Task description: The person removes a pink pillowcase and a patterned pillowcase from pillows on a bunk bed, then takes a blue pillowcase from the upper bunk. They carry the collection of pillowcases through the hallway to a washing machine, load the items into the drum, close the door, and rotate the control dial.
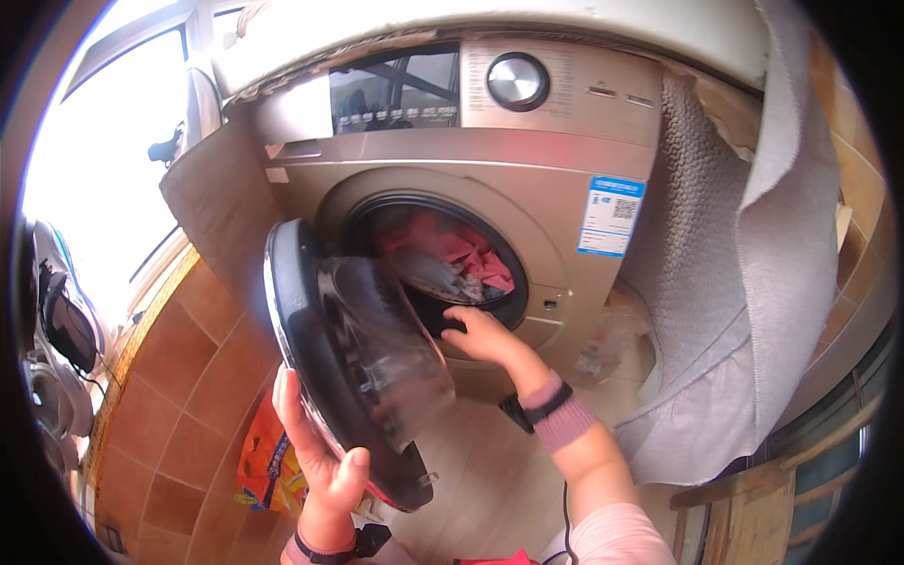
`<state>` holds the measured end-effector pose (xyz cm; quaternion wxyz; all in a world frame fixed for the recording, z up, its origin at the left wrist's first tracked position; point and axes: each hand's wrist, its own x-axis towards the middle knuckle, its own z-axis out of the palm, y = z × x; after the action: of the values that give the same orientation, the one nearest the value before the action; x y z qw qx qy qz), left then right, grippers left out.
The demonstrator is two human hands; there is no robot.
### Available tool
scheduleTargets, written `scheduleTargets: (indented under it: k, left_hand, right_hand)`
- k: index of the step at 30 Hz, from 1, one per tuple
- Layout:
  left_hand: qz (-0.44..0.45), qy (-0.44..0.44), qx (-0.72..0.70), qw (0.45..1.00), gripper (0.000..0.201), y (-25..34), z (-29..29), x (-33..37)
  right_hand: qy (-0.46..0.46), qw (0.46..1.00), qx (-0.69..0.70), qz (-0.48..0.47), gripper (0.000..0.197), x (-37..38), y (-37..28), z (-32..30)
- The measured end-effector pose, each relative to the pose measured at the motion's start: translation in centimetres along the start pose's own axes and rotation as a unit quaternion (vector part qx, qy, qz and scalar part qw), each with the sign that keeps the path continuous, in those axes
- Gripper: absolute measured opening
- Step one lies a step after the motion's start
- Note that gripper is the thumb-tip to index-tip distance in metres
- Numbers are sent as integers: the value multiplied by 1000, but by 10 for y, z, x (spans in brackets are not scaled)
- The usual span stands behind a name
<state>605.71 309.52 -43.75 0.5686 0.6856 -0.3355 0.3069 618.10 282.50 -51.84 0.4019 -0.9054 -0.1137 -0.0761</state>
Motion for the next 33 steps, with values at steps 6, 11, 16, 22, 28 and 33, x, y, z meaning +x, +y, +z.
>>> scheduleTargets:
  k: [6, 11, 16, 22, 28, 33]
  left_hand:
    - [48, -89, 180, 979, 127, 14, 63, 19]
    - [167, -88, 270, 944, 81, 17, 129, 44]
    - [244, -265, 332, 872, 57, 4, 158, 79]
    - [292, -253, 361, 849, 51, -25, 188, 100]
    - [330, -223, 382, 834, 52, -48, 202, 111]
    - [331, -214, 378, 838, 57, -52, 207, 114]
  right_hand:
    - [7, 984, 177, 2, 35, -52, -21, -46]
    - [103, 977, 186, -22, 36, -74, 20, -82]
    - [86, 995, 12, 51, 28, -102, 20, -116]
    - [64, 994, -56, 71, 20, -118, 22, -141]
    - [268, 946, -144, 106, 50, -122, 9, -140]
    - [384, 914, -68, -110, 126, -110, 46, -110]
